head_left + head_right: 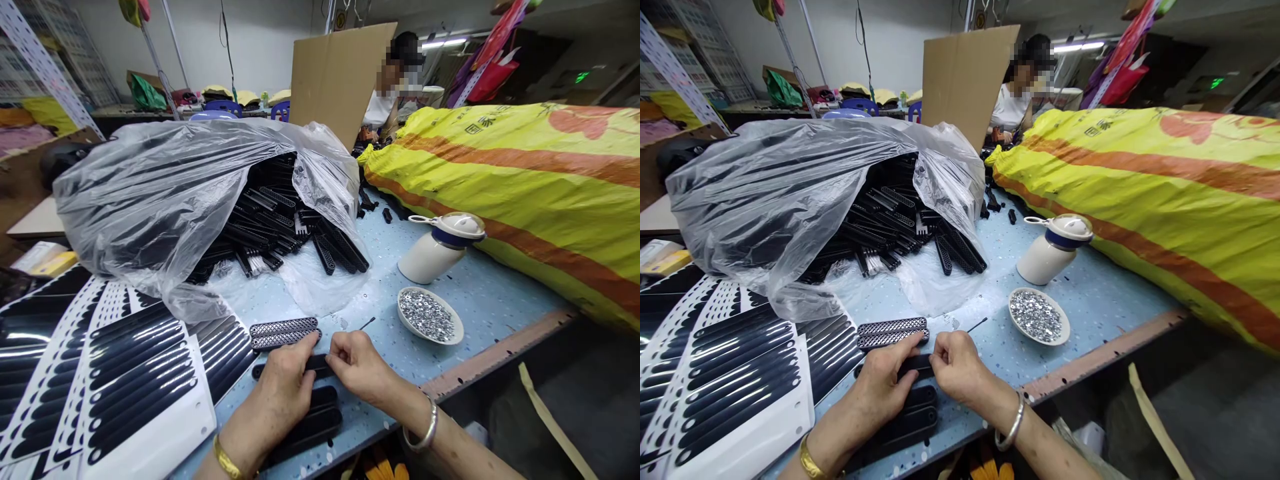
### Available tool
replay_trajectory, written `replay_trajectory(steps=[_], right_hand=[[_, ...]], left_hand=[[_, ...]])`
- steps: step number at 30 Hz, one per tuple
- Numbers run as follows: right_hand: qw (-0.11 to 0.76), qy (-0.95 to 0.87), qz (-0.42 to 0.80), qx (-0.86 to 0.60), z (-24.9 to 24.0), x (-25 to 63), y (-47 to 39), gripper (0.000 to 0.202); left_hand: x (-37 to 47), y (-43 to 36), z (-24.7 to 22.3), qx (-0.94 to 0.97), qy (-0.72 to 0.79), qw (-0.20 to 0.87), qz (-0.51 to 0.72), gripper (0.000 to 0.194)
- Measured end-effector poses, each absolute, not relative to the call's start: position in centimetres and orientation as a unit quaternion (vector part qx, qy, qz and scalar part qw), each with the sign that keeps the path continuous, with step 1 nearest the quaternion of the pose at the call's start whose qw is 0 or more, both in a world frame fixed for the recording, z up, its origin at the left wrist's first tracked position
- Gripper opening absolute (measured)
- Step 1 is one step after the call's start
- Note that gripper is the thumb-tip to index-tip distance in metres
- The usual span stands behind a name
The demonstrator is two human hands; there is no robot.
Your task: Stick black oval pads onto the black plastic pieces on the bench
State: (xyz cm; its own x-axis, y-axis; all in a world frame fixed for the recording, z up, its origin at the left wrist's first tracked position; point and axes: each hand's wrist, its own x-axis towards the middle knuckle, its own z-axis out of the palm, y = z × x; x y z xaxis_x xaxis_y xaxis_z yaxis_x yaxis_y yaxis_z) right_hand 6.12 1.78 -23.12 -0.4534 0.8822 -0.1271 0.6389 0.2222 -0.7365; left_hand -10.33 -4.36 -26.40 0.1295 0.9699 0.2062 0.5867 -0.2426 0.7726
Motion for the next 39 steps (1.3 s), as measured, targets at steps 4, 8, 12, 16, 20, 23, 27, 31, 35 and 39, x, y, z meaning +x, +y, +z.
replay_trajectory(steps=[4, 8, 12, 16, 20, 23, 27, 31, 35, 39], right_hand=[[0.161, -0.778, 0.359, -0.491, -23.5, 6.2, 1.6, 0.020], [0.181, -0.796, 0.304, -0.492, -24.2, 6.5, 1.5, 0.021], [0.212, -0.794, 0.299, -0.485, -24.4, 6.9, 1.7, 0.021], [0.247, -0.738, 0.388, -0.494, -24.2, 6.9, 1.5, 0.025], [0.238, -0.712, 0.443, -0.490, -24.3, 6.4, 0.7, 0.025], [0.243, -0.734, 0.414, -0.481, -24.5, 6.2, 0.6, 0.026], [0.235, -0.750, 0.396, -0.474, -24.7, 6.4, 0.8, 0.032], [0.233, -0.746, 0.410, -0.471, -24.7, 6.7, 0.8, 0.039], [0.234, -0.760, 0.389, -0.465, -24.7, 6.4, 0.8, 0.043], [0.200, -0.788, 0.301, -0.499, -25.2, 5.6, 0.8, 0.036]], left_hand=[[-10.3, -4.4, -26.4, 0.702, 0.556, 0.273, 0.352, 0.066], [-10.3, -4.5, -26.3, 0.705, 0.557, 0.272, 0.345, 0.065], [-10.3, -4.5, -26.2, 0.704, 0.561, 0.273, 0.339, 0.064], [-10.3, -4.5, -26.1, 0.704, 0.558, 0.272, 0.345, 0.063], [-10.3, -4.5, -26.1, 0.710, 0.554, 0.262, 0.347, 0.061], [-10.4, -4.5, -26.0, 0.713, 0.552, 0.260, 0.346, 0.061], [-10.3, -4.6, -26.0, 0.711, 0.553, 0.267, 0.342, 0.061], [-10.3, -4.5, -26.1, 0.704, 0.551, 0.270, 0.357, 0.061], [-10.4, -4.5, -25.5, 0.696, 0.538, 0.286, 0.379, 0.063], [-10.8, -4.4, -23.8, 0.688, 0.529, 0.286, 0.407, 0.050]])
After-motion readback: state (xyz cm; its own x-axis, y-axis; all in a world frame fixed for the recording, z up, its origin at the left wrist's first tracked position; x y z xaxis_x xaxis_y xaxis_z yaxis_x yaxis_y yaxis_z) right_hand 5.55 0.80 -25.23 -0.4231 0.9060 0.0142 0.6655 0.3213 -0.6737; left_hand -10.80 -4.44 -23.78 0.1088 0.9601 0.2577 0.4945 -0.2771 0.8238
